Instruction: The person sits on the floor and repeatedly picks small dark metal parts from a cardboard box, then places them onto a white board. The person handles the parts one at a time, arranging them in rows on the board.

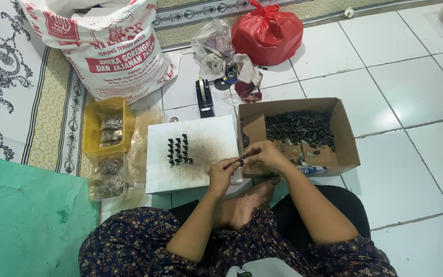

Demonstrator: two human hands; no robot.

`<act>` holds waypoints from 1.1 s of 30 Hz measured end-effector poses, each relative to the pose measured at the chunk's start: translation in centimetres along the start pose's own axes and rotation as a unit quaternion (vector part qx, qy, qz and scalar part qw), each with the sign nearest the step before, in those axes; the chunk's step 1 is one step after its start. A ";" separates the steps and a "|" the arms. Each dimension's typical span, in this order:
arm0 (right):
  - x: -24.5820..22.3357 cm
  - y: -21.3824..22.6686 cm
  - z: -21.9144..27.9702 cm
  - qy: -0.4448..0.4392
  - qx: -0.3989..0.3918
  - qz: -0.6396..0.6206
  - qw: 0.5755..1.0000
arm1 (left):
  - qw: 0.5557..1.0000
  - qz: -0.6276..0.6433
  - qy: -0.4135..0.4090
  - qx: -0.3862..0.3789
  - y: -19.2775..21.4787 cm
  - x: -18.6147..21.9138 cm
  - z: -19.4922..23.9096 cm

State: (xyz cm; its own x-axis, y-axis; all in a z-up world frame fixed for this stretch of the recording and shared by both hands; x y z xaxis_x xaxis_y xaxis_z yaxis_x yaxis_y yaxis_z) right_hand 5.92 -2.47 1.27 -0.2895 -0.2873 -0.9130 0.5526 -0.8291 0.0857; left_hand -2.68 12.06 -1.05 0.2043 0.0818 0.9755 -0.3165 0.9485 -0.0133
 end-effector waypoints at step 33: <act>0.9 -0.3 1.2 -0.093 -0.006 -0.085 0.992 | 0.998 -0.054 -0.042 -0.008 -0.3 0.1 0.3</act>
State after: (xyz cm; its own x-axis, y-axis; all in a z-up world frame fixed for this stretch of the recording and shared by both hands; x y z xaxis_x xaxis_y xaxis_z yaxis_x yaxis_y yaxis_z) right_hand 4.52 -3.04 0.93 -0.5174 -0.2277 -0.8249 0.4928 -0.8674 -0.0697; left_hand -2.81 11.69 -0.87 0.1580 -0.0454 0.9864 -0.2812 0.9555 0.0890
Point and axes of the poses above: each hand's wrist, its own z-axis away from the middle knuckle, its own y-axis out of the back of the hand, x = y × z, the point moved 9 cm from there along -z, towards the middle knuckle, and after that the axes turned 1 degree about x, right-handed, at the moved point
